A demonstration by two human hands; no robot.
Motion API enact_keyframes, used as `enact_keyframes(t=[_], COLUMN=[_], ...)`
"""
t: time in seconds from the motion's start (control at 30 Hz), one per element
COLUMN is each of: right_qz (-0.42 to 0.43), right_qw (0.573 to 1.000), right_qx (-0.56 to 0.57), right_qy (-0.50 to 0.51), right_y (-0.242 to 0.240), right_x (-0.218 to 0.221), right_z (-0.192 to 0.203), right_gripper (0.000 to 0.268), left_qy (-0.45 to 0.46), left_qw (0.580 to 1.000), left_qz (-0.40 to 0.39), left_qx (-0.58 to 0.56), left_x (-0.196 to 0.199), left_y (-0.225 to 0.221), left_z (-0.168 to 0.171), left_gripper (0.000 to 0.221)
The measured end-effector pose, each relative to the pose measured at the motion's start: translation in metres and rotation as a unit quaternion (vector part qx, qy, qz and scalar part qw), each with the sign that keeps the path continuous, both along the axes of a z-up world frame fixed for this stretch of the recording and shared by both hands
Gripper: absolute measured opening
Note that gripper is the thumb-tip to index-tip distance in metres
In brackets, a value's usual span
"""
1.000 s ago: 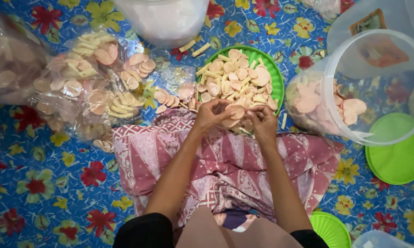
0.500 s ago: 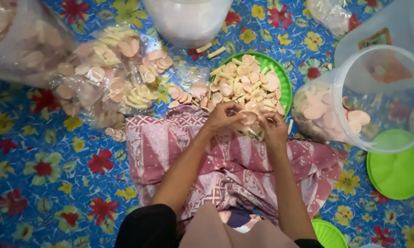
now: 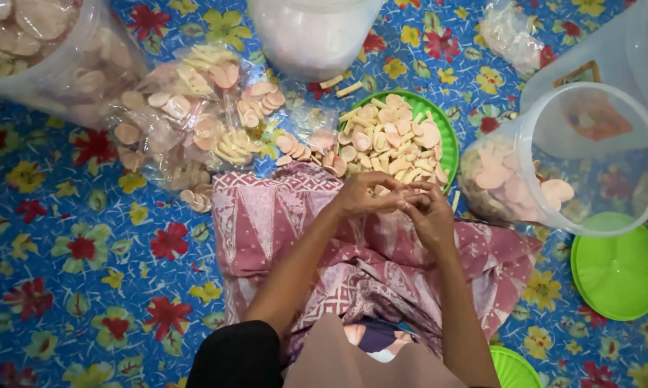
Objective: Sorting and packaging small food items from large containers into bags and bins
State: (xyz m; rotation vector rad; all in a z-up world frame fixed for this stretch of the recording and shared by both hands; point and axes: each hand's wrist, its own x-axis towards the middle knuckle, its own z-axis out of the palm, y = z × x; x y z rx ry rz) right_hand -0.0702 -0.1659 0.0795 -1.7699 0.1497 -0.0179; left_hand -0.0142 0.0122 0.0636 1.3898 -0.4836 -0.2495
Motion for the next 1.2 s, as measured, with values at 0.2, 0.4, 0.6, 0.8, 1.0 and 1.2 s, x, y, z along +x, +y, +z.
enact_keyframes(t=[0.2, 0.4, 0.6, 0.8, 1.0, 1.2], right_qz=[0.055, 0.048, -0.008, -0.069, -0.043, 0.012], right_qw=[0.993, 0.994, 0.992, 0.990, 0.963, 0.921], right_qx=[-0.095, -0.090, -0.117, -0.121, -0.238, -0.383], right_qy=[-0.032, -0.035, -0.042, -0.026, 0.120, 0.073], right_y=[0.011, 0.014, -0.004, -0.057, -0.045, -0.042], right_x=[-0.007, -0.015, -0.021, -0.021, -0.026, -0.015], right_z=[0.027, 0.042, 0.033, -0.010, -0.005, -0.031], right_gripper=[0.044, 0.044, 0.030, 0.024, 0.020, 0.037], left_qy=[-0.037, -0.095, -0.037, 0.006, 0.097, 0.143], left_qw=[0.999, 0.992, 0.981, 0.907, 0.753, 0.715], left_qz=[0.023, 0.029, 0.162, 0.418, 0.613, 0.655], left_qx=[0.004, 0.072, 0.099, 0.048, -0.220, -0.197], left_x=[-0.015, -0.022, -0.027, 0.020, 0.043, 0.024], left_y=[-0.003, 0.008, 0.042, 0.146, 0.229, 0.176], left_z=[0.009, 0.001, 0.032, 0.086, 0.078, 0.051], left_gripper=[0.008, 0.006, 0.004, 0.010, 0.036, 0.052])
